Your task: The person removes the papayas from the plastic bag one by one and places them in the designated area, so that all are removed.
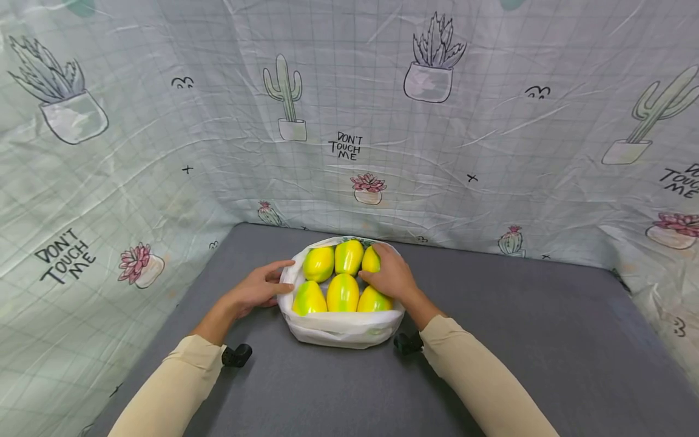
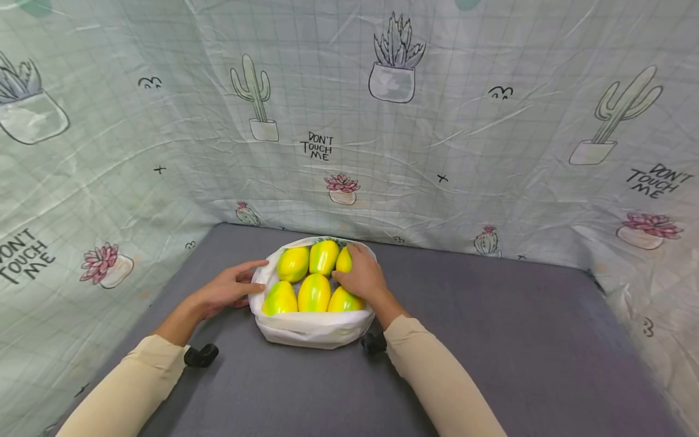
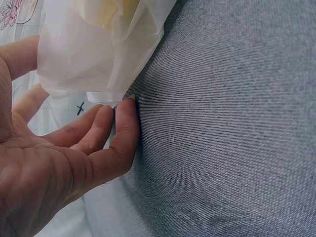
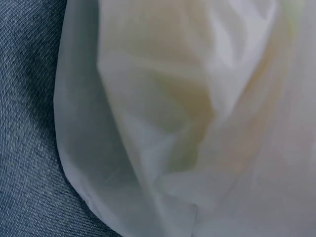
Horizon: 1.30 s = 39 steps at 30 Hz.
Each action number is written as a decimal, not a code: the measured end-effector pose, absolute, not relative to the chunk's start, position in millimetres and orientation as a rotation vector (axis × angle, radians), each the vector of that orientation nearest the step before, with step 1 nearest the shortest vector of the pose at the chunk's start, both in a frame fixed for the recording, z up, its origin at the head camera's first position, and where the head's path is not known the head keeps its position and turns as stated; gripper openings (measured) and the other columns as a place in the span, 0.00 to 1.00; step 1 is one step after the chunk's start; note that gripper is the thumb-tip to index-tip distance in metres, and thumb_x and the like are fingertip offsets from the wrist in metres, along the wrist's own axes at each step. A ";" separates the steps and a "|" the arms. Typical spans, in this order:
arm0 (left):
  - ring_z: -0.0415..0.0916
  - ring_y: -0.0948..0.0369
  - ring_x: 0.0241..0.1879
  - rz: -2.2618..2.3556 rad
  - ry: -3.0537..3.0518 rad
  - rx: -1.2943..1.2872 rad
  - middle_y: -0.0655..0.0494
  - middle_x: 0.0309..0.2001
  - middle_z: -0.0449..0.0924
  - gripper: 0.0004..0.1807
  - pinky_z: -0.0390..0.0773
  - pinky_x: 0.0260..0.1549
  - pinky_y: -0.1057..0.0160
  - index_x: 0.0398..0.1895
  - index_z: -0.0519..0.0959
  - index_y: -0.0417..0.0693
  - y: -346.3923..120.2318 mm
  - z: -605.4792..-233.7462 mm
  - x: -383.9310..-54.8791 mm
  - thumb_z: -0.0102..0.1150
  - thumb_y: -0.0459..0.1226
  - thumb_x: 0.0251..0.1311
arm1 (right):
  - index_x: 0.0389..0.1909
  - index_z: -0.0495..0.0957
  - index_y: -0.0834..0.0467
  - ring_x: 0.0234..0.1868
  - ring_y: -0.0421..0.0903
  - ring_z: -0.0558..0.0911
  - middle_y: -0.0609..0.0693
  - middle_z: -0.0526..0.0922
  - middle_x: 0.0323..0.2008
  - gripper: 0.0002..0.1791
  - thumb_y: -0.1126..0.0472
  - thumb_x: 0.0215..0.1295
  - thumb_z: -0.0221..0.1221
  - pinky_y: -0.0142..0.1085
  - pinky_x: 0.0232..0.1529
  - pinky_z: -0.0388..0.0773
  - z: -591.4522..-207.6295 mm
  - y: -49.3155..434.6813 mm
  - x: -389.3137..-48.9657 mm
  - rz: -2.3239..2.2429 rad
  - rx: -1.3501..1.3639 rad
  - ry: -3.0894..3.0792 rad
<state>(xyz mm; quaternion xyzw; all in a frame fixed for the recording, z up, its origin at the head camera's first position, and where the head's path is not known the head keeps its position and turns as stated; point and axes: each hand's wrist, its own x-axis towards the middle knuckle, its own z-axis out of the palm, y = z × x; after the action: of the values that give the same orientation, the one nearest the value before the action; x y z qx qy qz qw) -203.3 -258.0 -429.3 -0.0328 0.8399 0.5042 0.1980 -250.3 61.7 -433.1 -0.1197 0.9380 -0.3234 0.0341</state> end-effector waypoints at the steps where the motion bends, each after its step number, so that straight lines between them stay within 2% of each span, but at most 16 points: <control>1: 0.77 0.53 0.62 1.409 2.352 -0.091 0.39 0.76 0.67 0.40 0.81 0.48 0.61 0.82 0.59 0.59 -257.9 -429.1 -203.3 0.64 0.45 0.71 | 0.78 0.64 0.58 0.76 0.61 0.69 0.58 0.65 0.79 0.42 0.49 0.67 0.67 0.60 0.71 0.70 -432.7 61.6 -250.3 -1.002 -0.357 2.886; 13: 0.77 0.56 0.55 1.394 2.368 -0.105 0.39 0.74 0.68 0.38 0.81 0.44 0.62 0.82 0.60 0.57 -254.8 -428.3 -202.0 0.63 0.44 0.72 | 0.77 0.68 0.54 0.63 0.56 0.78 0.53 0.69 0.77 0.40 0.55 0.63 0.66 0.53 0.58 0.79 -430.1 62.5 -244.8 -1.115 -0.277 2.882; 20: 0.77 0.54 0.57 1.373 2.383 -0.107 0.38 0.75 0.66 0.37 0.81 0.45 0.61 0.82 0.60 0.59 -255.2 -428.7 -200.6 0.61 0.46 0.73 | 0.77 0.67 0.53 0.56 0.56 0.80 0.53 0.69 0.77 0.40 0.55 0.62 0.67 0.49 0.49 0.82 -424.1 65.6 -241.6 -1.205 -0.316 2.871; 30: 0.77 0.56 0.55 1.394 2.362 -0.110 0.38 0.76 0.65 0.37 0.81 0.43 0.62 0.82 0.60 0.58 -255.9 -428.4 -202.3 0.61 0.46 0.73 | 0.77 0.68 0.53 0.59 0.58 0.80 0.55 0.67 0.78 0.41 0.56 0.61 0.66 0.49 0.49 0.81 -409.8 72.8 -236.0 -1.259 -0.373 2.889; 39: 0.71 0.52 0.64 1.396 2.350 -0.077 0.39 0.82 0.56 0.39 0.80 0.45 0.62 0.83 0.59 0.58 -258.7 -428.4 -201.9 0.61 0.47 0.73 | 0.77 0.68 0.54 0.49 0.56 0.81 0.56 0.69 0.77 0.41 0.55 0.60 0.65 0.45 0.42 0.80 -401.6 81.1 -233.1 -1.317 -0.399 2.912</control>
<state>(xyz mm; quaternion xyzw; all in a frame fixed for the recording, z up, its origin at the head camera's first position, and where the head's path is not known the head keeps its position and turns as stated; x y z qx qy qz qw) -201.9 -258.7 -428.4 -0.0277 0.8417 0.5000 0.2019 -233.1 81.1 -401.6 -0.1239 0.9034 -0.4085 -0.0393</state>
